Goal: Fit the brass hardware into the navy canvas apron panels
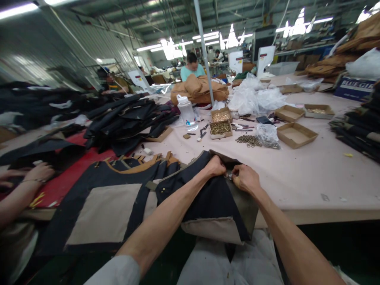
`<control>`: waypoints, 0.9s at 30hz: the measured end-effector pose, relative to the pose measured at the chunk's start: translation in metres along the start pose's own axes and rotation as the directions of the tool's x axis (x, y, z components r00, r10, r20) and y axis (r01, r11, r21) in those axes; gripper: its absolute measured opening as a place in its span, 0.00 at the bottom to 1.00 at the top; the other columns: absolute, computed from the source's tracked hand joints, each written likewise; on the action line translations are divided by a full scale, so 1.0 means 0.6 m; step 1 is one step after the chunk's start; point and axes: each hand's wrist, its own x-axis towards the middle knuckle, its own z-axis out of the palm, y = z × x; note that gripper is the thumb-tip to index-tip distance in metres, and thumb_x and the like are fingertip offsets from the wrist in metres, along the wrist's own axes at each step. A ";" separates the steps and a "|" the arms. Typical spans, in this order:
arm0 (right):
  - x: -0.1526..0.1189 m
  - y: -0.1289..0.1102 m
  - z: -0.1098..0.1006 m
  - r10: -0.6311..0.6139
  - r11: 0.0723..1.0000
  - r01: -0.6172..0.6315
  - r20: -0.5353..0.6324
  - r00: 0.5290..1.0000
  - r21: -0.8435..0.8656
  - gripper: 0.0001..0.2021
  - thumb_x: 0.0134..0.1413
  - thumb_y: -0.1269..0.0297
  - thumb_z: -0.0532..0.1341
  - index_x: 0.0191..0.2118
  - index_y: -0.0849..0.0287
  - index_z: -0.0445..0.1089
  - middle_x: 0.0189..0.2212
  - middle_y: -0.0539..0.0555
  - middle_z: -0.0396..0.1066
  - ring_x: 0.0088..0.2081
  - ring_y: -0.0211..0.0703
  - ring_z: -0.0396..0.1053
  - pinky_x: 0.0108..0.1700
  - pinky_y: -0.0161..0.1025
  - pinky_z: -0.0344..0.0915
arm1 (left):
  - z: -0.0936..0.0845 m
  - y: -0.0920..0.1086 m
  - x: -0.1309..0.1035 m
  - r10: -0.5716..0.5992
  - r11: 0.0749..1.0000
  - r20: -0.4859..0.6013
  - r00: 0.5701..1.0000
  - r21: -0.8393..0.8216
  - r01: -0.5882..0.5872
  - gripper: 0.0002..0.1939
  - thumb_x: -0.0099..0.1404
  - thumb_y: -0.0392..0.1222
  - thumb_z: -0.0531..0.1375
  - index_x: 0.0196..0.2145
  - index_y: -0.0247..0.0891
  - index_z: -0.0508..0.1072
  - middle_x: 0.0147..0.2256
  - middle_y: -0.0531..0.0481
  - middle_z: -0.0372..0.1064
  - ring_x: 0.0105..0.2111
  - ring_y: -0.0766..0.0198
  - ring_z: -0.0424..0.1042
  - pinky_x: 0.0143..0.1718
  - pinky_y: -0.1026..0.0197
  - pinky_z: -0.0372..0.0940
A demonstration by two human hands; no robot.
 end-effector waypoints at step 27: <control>0.346 0.067 -0.026 -0.045 0.916 0.010 -0.079 0.996 -0.402 0.14 0.50 0.72 0.62 0.41 0.58 0.82 0.40 0.58 0.80 0.44 0.50 0.76 0.46 0.35 0.67 | -0.013 -0.049 -0.029 0.050 0.995 -0.027 0.998 -0.087 -0.053 0.11 0.39 0.27 0.61 0.19 0.37 0.63 0.19 0.51 0.61 0.20 0.64 0.64 0.19 0.64 0.50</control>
